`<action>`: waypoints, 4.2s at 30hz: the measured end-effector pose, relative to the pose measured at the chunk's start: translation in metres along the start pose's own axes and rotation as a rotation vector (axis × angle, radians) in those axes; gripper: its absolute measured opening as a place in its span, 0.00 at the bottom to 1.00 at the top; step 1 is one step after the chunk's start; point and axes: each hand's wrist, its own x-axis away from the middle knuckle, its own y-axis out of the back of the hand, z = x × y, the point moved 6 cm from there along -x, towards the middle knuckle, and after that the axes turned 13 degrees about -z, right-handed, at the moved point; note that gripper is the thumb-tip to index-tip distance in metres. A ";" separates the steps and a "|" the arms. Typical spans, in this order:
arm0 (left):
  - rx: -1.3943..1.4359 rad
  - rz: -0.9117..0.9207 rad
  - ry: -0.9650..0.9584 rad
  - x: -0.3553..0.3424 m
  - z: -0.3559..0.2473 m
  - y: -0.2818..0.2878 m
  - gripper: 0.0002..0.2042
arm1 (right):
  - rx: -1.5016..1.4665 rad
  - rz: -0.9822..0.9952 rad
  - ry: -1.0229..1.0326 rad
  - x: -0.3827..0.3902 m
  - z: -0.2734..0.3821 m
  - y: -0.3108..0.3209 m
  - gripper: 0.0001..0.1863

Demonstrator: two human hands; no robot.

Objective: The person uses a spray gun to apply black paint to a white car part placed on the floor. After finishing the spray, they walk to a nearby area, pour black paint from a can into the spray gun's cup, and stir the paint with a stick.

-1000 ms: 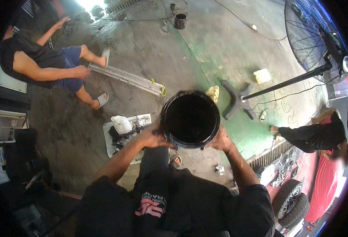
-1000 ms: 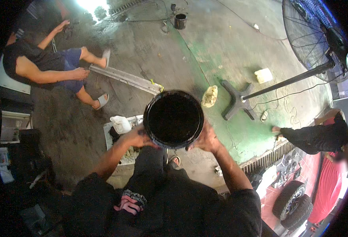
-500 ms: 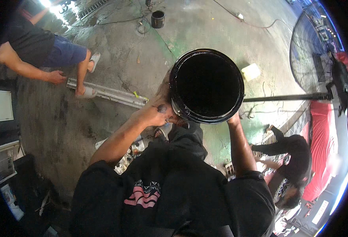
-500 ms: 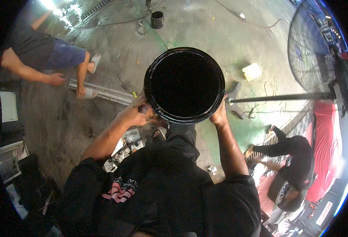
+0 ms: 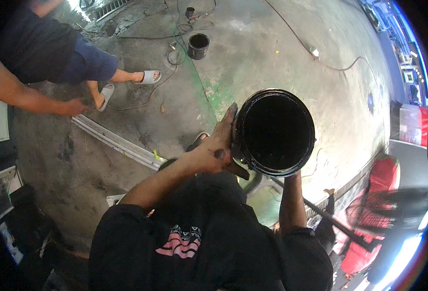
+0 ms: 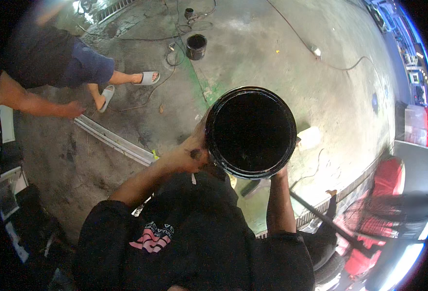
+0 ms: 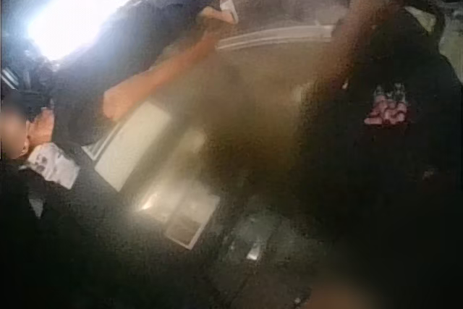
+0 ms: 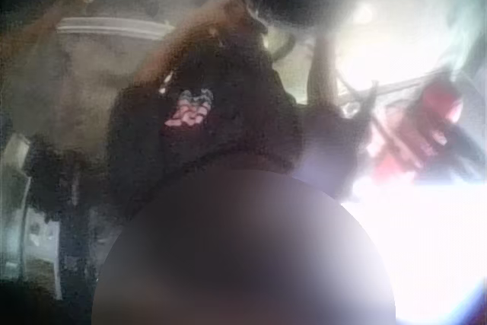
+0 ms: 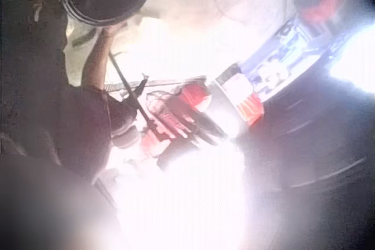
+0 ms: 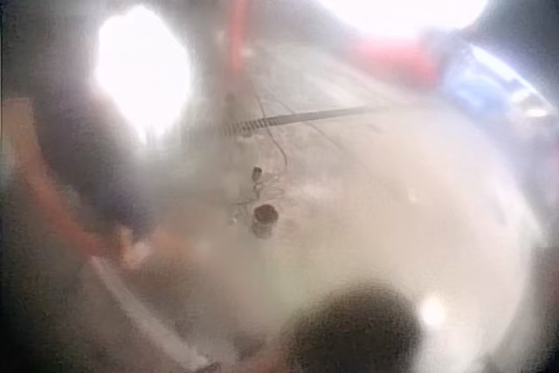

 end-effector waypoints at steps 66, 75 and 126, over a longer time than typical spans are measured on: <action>-0.021 -1.548 0.183 -0.996 0.770 0.508 0.37 | 0.660 1.699 -0.154 -1.366 -0.270 -0.757 0.43; -0.386 -1.625 0.261 -0.984 0.855 0.505 0.23 | 0.737 1.801 -0.029 -1.315 -0.328 -0.797 0.38; 0.816 -1.741 -0.504 -0.962 0.886 0.519 0.42 | 0.926 1.698 0.600 -1.236 -0.328 -0.814 0.45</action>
